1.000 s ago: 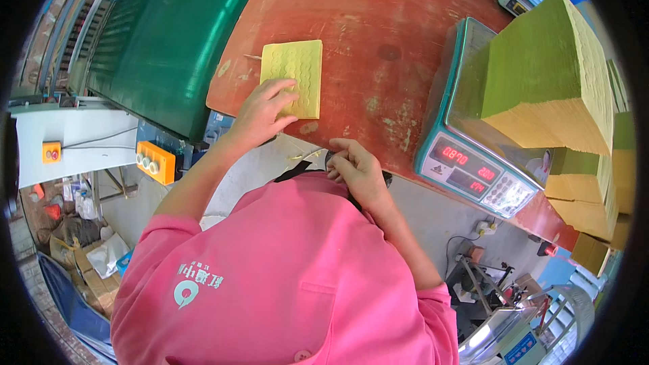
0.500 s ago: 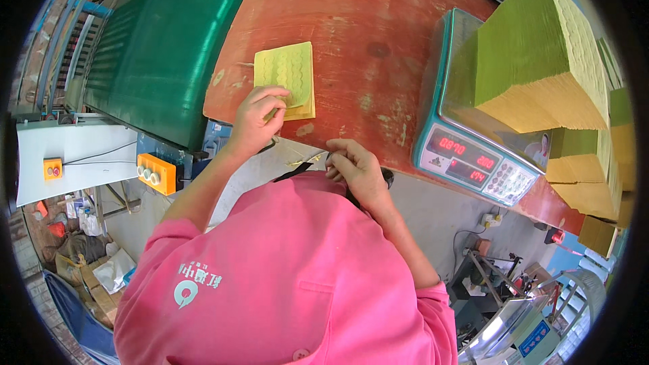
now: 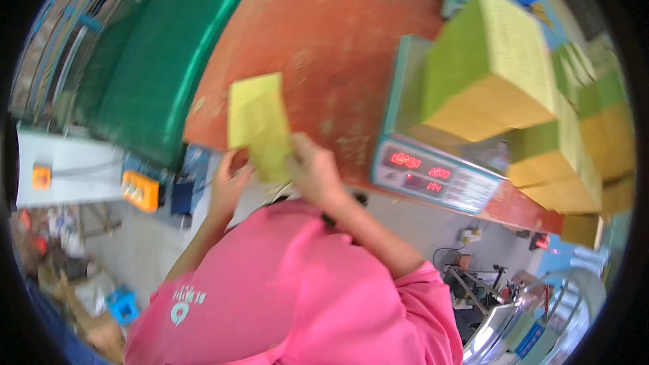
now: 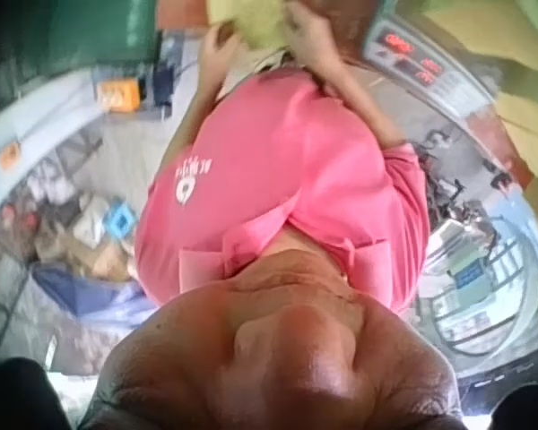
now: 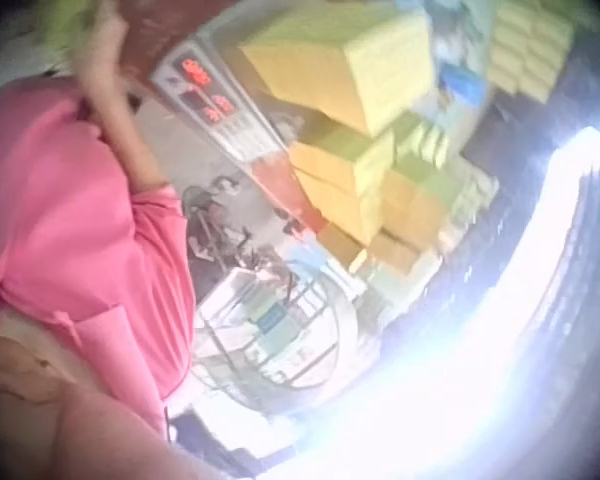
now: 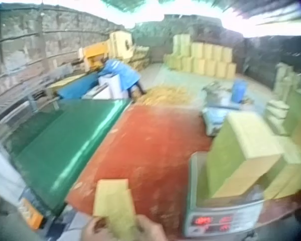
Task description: Weighing and adjusting stacks of paper bundles on a scale to meet a target weight, including cutting excess paper with scissors.
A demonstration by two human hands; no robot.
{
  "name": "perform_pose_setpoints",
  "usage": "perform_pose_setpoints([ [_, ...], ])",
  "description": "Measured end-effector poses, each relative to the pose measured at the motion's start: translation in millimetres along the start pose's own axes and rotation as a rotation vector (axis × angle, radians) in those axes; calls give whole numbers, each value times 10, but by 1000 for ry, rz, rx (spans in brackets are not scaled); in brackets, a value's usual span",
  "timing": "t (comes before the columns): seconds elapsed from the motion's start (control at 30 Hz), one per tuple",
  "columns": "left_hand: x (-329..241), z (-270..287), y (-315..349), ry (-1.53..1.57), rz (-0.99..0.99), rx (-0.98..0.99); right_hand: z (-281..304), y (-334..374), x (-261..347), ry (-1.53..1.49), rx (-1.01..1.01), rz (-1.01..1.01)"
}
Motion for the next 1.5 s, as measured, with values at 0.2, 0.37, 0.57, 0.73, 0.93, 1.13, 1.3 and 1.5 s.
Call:
perform_pose_setpoints([
  [0.2, -607, -253, -101, 588, 202, 239, 780, 104, 696, -178, 132, -136],
  [0.37, -1947, -1152, -365, 452, -15, 367, 1931, 157, 1153, 88, -205, 154],
  [0.57, -3090, -2389, -847, 318, -220, 622, 3371, -26, 1592, 229, -493, 240],
  [0.73, -3070, -2988, -991, 138, -154, 741, 3849, -141, 1187, 196, -423, 44],
  [0.93, -2919, -3070, -987, 17, -122, 757, 3903, -148, 906, 217, -402, 25],
  [1.13, -2833, -3078, -972, 3, -78, 753, 3878, -153, 841, 339, -431, 46],
  [1.3, -2789, -3076, -969, 4, -61, 758, 3866, -107, 871, 397, -441, 53],
  [1.5, -2757, -3103, -978, -26, -68, 775, 3874, -68, 827, 402, -468, 28],
])
Point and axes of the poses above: each hand's wrist, its own y-axis away from the middle knuckle, its own z-axis out of the back of the hand, x = y × z, the point moved 3 cm from there along -y, towards the middle knuckle, and after that the axes turned 9 degrees about y, right-handed, at the moved point
